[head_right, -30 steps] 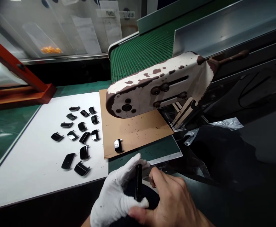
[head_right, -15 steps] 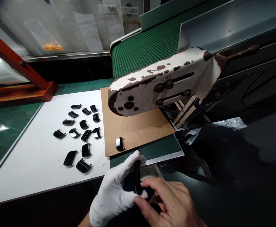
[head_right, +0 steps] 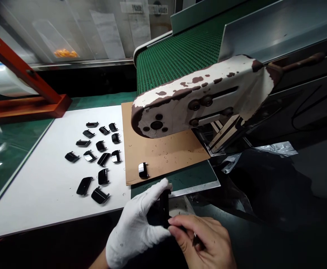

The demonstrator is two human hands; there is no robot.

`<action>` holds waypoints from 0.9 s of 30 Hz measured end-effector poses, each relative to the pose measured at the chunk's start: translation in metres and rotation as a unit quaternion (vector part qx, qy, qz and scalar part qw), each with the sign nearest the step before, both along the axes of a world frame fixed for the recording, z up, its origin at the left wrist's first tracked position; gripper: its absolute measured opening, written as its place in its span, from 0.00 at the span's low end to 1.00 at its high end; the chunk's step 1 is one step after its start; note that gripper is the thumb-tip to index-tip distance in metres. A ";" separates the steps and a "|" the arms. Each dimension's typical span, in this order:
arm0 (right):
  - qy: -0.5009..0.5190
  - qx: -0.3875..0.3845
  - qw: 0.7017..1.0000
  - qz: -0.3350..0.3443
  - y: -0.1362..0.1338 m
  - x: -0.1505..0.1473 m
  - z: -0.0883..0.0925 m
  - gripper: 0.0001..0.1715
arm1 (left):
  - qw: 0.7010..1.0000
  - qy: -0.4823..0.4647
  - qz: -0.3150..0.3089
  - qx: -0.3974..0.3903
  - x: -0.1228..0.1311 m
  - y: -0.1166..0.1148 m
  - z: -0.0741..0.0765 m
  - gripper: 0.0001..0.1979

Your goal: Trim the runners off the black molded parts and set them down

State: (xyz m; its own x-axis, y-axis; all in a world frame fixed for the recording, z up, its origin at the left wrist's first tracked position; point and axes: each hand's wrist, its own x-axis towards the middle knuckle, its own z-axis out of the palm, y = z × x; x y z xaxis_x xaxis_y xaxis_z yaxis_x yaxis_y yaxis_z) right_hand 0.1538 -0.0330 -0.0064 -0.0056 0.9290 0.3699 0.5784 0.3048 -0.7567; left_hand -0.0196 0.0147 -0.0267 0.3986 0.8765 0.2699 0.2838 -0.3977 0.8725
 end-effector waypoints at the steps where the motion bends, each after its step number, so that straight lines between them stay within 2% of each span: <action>1: 0.012 -0.009 0.999 -0.029 -0.002 -0.001 -0.003 0.05 | 1.000 -0.006 0.004 -0.002 0.000 0.000 -0.001 0.41; 4: 0.056 -0.038 0.992 -0.109 -0.006 -0.004 -0.012 0.09 | 0.999 -0.035 0.008 -0.028 0.000 -0.001 -0.001 0.43; 6: 0.120 -0.070 0.982 -0.130 -0.009 -0.005 -0.019 0.10 | 0.997 -0.061 0.009 -0.053 -0.001 -0.001 0.000 0.43; 10: 0.325 -0.147 0.931 -0.074 -0.010 -0.005 -0.032 0.08 | 0.990 -0.091 0.007 -0.111 -0.002 -0.001 0.000 0.45; 13: 0.415 -0.164 0.895 -0.017 -0.005 -0.005 -0.036 0.05 | 0.985 -0.096 0.009 -0.140 -0.004 -0.002 -0.004 0.47; 18: 0.498 -0.156 0.853 0.032 0.004 -0.007 -0.036 0.08 | 0.984 -0.108 0.005 -0.145 -0.007 -0.003 -0.007 0.46; 24: 0.550 -0.213 0.806 -0.047 -0.005 -0.004 -0.046 0.06 | 0.992 -0.081 0.009 -0.097 0.004 -0.003 0.001 0.45; 27: 0.531 -0.208 0.816 -0.090 -0.008 -0.010 -0.043 0.09 | 0.998 -0.042 0.014 -0.044 0.009 -0.003 0.004 0.47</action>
State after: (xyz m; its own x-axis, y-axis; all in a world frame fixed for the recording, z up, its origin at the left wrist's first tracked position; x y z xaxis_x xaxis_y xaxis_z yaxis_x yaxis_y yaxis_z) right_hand 0.1441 -0.0409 -0.0490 0.2642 0.9259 -0.2701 -0.4650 -0.1230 -0.8767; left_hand -0.0103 0.0121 -0.0230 0.3524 0.9087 0.2235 0.2184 -0.3121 0.9246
